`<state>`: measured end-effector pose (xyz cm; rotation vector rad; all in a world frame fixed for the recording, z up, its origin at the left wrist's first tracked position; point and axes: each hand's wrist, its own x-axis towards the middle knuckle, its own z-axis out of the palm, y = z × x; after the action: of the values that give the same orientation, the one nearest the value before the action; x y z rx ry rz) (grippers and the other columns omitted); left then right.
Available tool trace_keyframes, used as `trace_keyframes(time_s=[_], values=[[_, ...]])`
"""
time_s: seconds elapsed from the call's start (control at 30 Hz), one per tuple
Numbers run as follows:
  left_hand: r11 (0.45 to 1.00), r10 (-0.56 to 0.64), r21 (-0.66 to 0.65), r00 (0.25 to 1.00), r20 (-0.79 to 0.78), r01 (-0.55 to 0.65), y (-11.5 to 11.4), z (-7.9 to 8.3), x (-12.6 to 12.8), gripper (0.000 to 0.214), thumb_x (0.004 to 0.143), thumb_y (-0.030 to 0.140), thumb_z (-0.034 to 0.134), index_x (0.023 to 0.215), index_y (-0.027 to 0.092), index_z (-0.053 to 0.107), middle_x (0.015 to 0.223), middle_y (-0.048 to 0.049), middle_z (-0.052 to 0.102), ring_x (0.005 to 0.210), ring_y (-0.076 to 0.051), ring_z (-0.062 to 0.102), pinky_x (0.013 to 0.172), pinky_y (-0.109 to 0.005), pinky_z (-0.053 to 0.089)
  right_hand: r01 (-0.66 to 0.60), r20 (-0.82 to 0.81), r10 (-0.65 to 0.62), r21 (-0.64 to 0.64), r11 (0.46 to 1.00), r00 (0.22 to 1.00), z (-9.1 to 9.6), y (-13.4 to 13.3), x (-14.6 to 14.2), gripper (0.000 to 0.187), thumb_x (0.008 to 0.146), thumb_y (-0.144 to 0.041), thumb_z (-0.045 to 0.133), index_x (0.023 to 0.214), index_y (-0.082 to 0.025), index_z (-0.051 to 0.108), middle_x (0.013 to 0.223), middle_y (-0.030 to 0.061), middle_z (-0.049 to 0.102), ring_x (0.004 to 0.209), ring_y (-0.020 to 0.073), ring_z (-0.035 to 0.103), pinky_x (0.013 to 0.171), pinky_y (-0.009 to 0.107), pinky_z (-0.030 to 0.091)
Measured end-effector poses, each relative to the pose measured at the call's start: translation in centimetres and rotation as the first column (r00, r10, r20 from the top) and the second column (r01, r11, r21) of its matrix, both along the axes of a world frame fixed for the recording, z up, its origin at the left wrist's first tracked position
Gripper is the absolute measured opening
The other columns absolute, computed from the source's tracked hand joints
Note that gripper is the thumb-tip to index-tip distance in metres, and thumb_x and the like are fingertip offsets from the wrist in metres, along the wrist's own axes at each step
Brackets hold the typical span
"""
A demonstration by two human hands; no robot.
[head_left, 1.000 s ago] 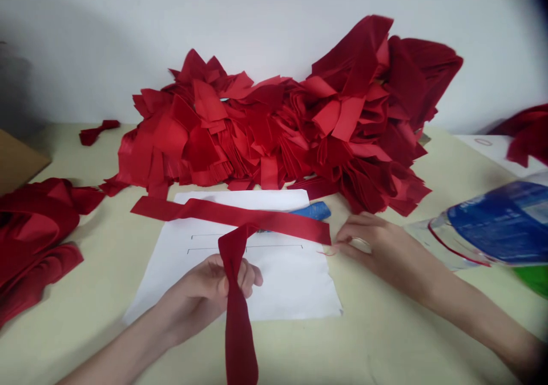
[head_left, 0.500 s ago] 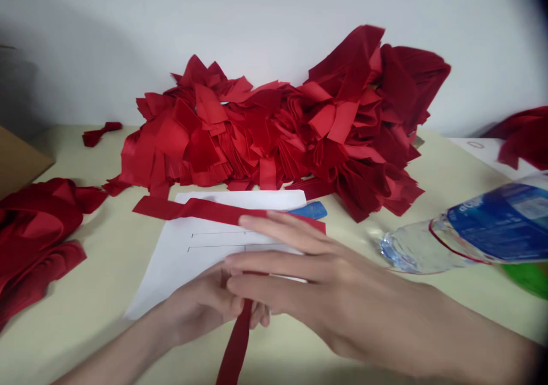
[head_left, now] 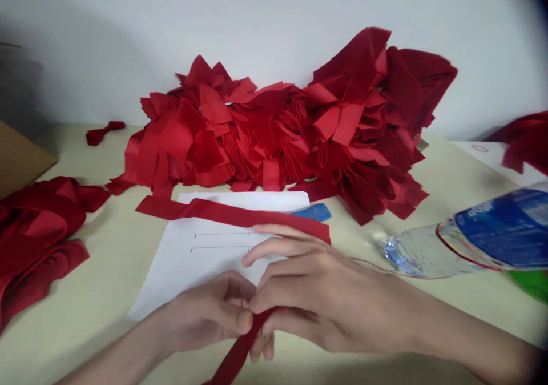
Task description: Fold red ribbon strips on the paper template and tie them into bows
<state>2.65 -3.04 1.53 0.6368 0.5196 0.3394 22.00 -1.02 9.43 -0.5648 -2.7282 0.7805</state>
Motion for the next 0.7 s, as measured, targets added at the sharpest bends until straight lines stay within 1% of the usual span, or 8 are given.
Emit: trace_keyframes(time_s=[0.1, 0.2, 0.27, 0.33, 0.4, 0.47, 0.6, 0.7], values=[[0.999, -0.009, 0.041, 0.998, -0.062, 0.011, 0.8, 0.3, -0.6, 0.036, 0.075, 0.047, 0.066, 0.079, 0.012, 0.073, 0.076, -0.0095, 0.07, 0.071, -0.02, 0.064, 0.068, -0.03, 0.049, 0.138, -0.04, -0.14, -0.037, 0.99, 0.989, -0.6, 0.3, 0.8, 0.01, 0.084, -0.016, 0.06, 0.085, -0.021, 0.069, 0.08, 0.001, 0.069, 0.11, 0.0163, 0.053, 0.103, 0.034, 0.035], [0.99, 0.105, 0.111, 0.969, -0.222, -0.082, 1.6, 1.3, -1.4, 0.052, 0.086, 0.055, 0.044, 0.097, 0.011, 0.07, 0.095, -0.0154, 0.07, 0.083, -0.025, 0.067, 0.076, -0.035, 0.051, 0.313, -0.078, -0.321, -0.094, 0.945, 0.944, -1.7, 0.6, 1.7, 0.004, 0.079, -0.018, 0.064, 0.08, -0.02, 0.068, 0.095, 0.0055, 0.066, 0.106, 0.0185, 0.056, 0.094, 0.035, 0.042], [0.979, 0.181, 0.143, 0.94, -0.29, -0.145, 2.0, 1.9, -1.9, 0.064, 0.086, 0.063, 0.036, 0.1, 0.011, 0.069, 0.097, -0.0166, 0.07, 0.088, -0.027, 0.066, 0.078, -0.037, 0.051, 0.399, -0.088, -0.409, -0.11, 0.91, 0.908, -2.7, 0.6, 2.0, 0.002, 0.078, -0.018, 0.066, 0.078, -0.02, 0.067, 0.102, 0.0069, 0.063, 0.105, 0.0194, 0.056, 0.093, 0.037, 0.042], [0.961, 0.245, 0.206, 0.911, -0.333, -0.184, 2.2, 2.1, -2.4, 0.062, 0.081, 0.065, 0.044, 0.101, 0.012, 0.069, 0.095, -0.0157, 0.071, 0.087, -0.027, 0.066, 0.075, -0.035, 0.052, 0.452, -0.091, -0.462, -0.11, 0.885, 0.882, -3.8, 0.6, 2.1, 0.001, 0.077, -0.019, 0.066, 0.077, -0.02, 0.066, 0.102, 0.0064, 0.062, 0.105, 0.0194, 0.056, 0.095, 0.038, 0.04], [0.925, 0.319, 0.329, 0.858, -0.402, -0.19, 2.3, 1.9, -2.6, 0.048, 0.073, 0.054, 0.064, 0.103, 0.016, 0.068, 0.095, -0.0117, 0.071, 0.083, -0.024, 0.066, 0.071, -0.032, 0.052, 0.474, -0.094, -0.482, -0.098, 0.875, 0.871, -4.6, 0.5, 2.0, 0.002, 0.078, -0.019, 0.065, 0.078, -0.02, 0.066, 0.102, 0.0065, 0.062, 0.106, 0.0192, 0.055, 0.094, 0.038, 0.041], [0.893, 0.365, 0.421, 0.797, -0.481, -0.155, 2.2, 1.5, -2.7, 0.039, 0.069, 0.039, 0.075, 0.102, 0.02, 0.067, 0.088, -0.007, 0.072, 0.073, -0.02, 0.066, 0.063, -0.027, 0.051, 0.47, -0.093, -0.475, -0.073, 0.88, 0.875, -5.1, 0.5, 1.8, 0.001, 0.078, -0.019, 0.065, 0.078, -0.02, 0.066, 0.101, 0.0071, 0.063, 0.106, 0.0192, 0.055, 0.094, 0.037, 0.041], [0.923, 0.304, 0.368, 0.804, -0.512, -0.114, 2.3, 1.0, -2.7, 0.029, 0.075, 0.034, 0.07, 0.097, 0.018, 0.064, 0.055, -0.0005, 0.066, 0.047, -0.013, 0.058, 0.047, -0.022, 0.044, 0.426, -0.103, -0.419, 0.055, 0.903, 0.902, -5.6, 0.2, 1.5, 0.005, 0.081, -0.019, 0.061, 0.078, -0.018, 0.065, 0.086, 0.0054, 0.066, 0.105, 0.0192, 0.055, 0.1, 0.042, 0.035], [0.936, 0.246, 0.345, 0.825, -0.509, -0.067, 2.7, 1.0, -3.4, 0.024, 0.075, 0.03, 0.07, 0.094, 0.018, 0.064, 0.051, 0.0027, 0.062, 0.041, -0.011, 0.054, 0.041, -0.019, 0.039, 0.377, -0.15, -0.351, 0.217, 0.9, 0.924, -5.9, -0.1, 1.2, 0.009, 0.084, -0.018, 0.056, 0.082, -0.018, 0.065, 0.077, 0.0031, 0.067, 0.104, 0.0201, 0.055, 0.105, 0.045, 0.028]])
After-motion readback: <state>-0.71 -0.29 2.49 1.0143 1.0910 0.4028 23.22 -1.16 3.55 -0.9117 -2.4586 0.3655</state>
